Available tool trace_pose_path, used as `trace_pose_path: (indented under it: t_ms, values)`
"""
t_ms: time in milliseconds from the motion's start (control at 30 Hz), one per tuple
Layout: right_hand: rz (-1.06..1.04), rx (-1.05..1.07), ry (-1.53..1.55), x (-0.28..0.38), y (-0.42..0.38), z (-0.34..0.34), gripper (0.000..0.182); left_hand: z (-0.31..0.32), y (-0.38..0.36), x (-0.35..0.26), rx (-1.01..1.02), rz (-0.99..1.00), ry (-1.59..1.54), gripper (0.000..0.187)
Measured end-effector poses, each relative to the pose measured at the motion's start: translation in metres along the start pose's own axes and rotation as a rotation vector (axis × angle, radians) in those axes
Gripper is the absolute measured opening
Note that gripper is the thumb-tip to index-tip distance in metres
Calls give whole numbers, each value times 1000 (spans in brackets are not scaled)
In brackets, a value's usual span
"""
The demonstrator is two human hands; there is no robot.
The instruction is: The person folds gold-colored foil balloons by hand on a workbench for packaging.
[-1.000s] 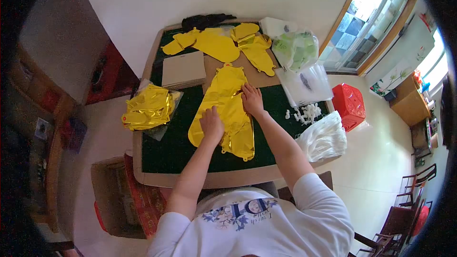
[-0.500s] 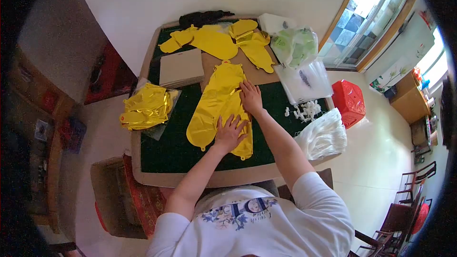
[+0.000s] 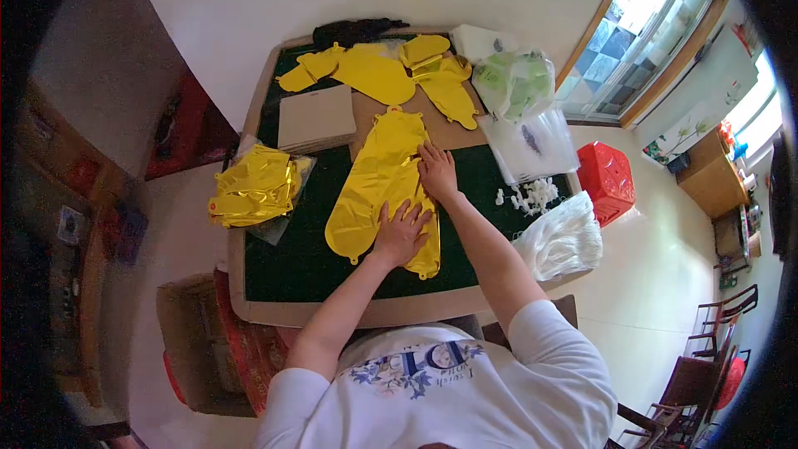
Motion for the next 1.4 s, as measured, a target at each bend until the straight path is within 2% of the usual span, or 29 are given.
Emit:
trace_pose_path:
  t_ms: [300, 500, 567, 700, 967, 1400]
  values:
    - [-14, -16, 30, -1, -1, -2, 40, 12, 1, 0, 142, -39, 4, 53]
    - [-41, -32, 38, 0, -3, -3, 40, 14, -4, 1, 111, -52, 21, 53]
    - [-22, -54, 90, 2, -1, -11, 40, 0, -5, -1, -47, -7, -26, 54]
    - [-34, -139, 111, 4, -2, -18, 40, 0, -5, 0, -54, -10, -38, 54]
    - [-46, -18, -69, -4, 12, 4, 38, 6, -5, 3, -29, -25, -52, 54]
    - [-14, -33, -118, -24, 42, 13, 41, 7, -4, 3, -30, -37, -49, 55]
Point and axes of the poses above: each hand's wrist, its own y-axis towards the middle knuckle, its own z-axis out of the palm, x = y × z, the point moved 10 cm from there along y, towards the middle knuckle, and after that the axes turned 1 degree about y, right-handed, at the moved point
